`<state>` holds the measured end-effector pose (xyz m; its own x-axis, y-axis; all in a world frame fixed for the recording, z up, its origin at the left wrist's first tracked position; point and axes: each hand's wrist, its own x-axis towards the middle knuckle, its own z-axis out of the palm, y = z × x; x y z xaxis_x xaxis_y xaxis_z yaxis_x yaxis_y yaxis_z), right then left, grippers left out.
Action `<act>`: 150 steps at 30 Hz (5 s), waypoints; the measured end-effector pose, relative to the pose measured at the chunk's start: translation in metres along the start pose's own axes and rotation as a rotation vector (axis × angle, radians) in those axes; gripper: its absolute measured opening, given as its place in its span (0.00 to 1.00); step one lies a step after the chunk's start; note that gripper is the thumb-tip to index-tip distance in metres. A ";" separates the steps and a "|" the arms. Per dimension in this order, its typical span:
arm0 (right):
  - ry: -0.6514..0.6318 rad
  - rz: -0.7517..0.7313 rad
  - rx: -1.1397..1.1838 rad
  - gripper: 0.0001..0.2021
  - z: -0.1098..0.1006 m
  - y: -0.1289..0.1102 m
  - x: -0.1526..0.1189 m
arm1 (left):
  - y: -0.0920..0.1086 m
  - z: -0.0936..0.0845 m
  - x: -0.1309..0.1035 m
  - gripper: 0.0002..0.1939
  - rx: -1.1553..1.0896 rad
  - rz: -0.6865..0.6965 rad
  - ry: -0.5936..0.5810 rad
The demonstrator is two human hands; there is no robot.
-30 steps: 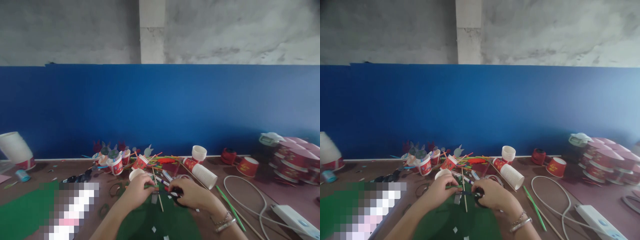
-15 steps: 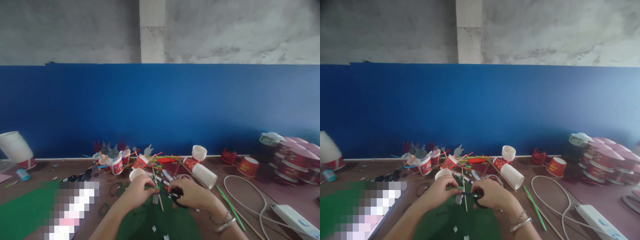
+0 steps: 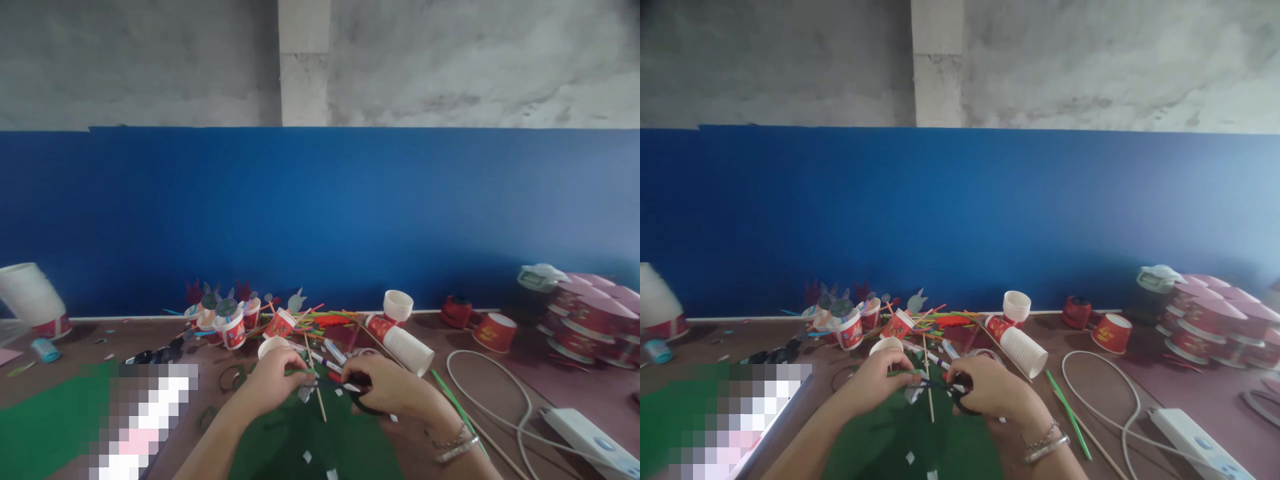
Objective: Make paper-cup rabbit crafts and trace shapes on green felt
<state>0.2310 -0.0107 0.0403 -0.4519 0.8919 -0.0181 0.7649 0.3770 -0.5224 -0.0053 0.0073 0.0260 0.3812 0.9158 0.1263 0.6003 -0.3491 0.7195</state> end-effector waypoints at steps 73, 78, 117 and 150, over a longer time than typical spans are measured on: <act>0.510 -0.051 0.482 0.09 0.034 -0.036 0.019 | 0.021 0.043 0.000 0.06 -0.723 -0.048 0.302; 0.552 -0.035 0.590 0.07 0.029 -0.034 0.019 | 0.018 0.046 0.001 0.08 -0.772 -0.094 0.242; 0.452 0.143 1.477 0.15 0.034 -0.010 0.033 | 0.011 0.044 -0.020 0.10 -0.339 0.529 0.336; 0.441 0.173 0.763 0.11 0.033 -0.026 0.026 | 0.018 0.053 -0.003 0.16 -0.704 -0.093 -0.070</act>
<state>0.1840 -0.0054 0.0256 -0.0210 0.9950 0.0977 0.2220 0.0999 -0.9699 0.0415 -0.0122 0.0021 0.4086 0.9126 0.0158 0.0447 -0.0373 0.9983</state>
